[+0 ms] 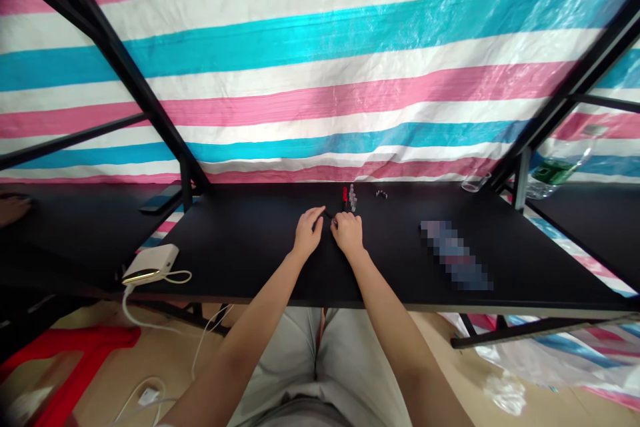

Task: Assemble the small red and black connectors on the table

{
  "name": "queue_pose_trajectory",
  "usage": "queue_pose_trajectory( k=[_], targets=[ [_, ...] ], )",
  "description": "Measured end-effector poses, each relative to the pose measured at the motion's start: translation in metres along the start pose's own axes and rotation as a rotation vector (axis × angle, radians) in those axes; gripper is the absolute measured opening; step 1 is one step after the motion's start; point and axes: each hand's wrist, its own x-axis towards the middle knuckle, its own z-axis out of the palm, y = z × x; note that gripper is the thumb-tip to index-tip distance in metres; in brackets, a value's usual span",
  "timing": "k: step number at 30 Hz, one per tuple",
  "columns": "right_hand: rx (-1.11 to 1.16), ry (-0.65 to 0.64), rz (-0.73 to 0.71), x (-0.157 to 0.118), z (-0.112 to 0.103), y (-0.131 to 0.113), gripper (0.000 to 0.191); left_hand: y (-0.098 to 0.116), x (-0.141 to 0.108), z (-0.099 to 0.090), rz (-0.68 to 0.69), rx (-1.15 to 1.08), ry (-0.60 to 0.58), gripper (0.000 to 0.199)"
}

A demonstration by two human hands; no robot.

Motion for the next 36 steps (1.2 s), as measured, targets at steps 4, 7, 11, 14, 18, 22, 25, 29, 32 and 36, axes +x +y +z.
queue_pose_trajectory(
  k=[4,7,11,14,18,22,25,29,32,36],
  targets=[
    [0.102,0.054,0.035,0.0,0.0,0.001,0.017,-0.002,-0.001,0.002,0.006,0.054,-0.117,0.042],
    [0.203,0.096,0.012,0.001,-0.003,0.0,0.02,-0.007,-0.001,0.004,-0.011,0.048,-0.106,0.045],
    [0.275,0.153,-0.036,0.001,-0.006,-0.002,0.021,-0.016,-0.001,0.008,-0.006,0.03,-0.093,0.05],
    [0.296,0.177,-0.059,0.0,-0.007,-0.003,0.022,-0.02,-0.001,0.011,0.031,0.008,-0.116,0.053],
    [0.301,0.187,-0.081,0.0,-0.006,-0.002,0.024,-0.021,-0.001,0.011,0.05,-0.017,-0.137,0.055],
    [0.306,0.196,-0.089,0.0,-0.005,-0.001,0.025,-0.019,-0.001,0.01,0.058,-0.039,-0.141,0.055],
    [0.309,0.196,-0.093,0.0,-0.004,-0.001,0.025,-0.019,-0.001,0.009,0.05,-0.054,-0.127,0.054],
    [0.307,0.185,-0.096,0.0,-0.002,0.001,0.026,-0.019,-0.001,0.008,0.018,-0.093,-0.117,0.052],
    [0.307,0.171,-0.083,0.0,-0.003,0.0,0.027,-0.018,-0.001,0.009,-0.048,-0.189,-0.131,0.053],
    [0.33,0.139,-0.05,0.0,-0.006,-0.002,0.026,-0.014,0.001,0.01,-0.223,-0.404,-0.104,0.052]
  ],
)
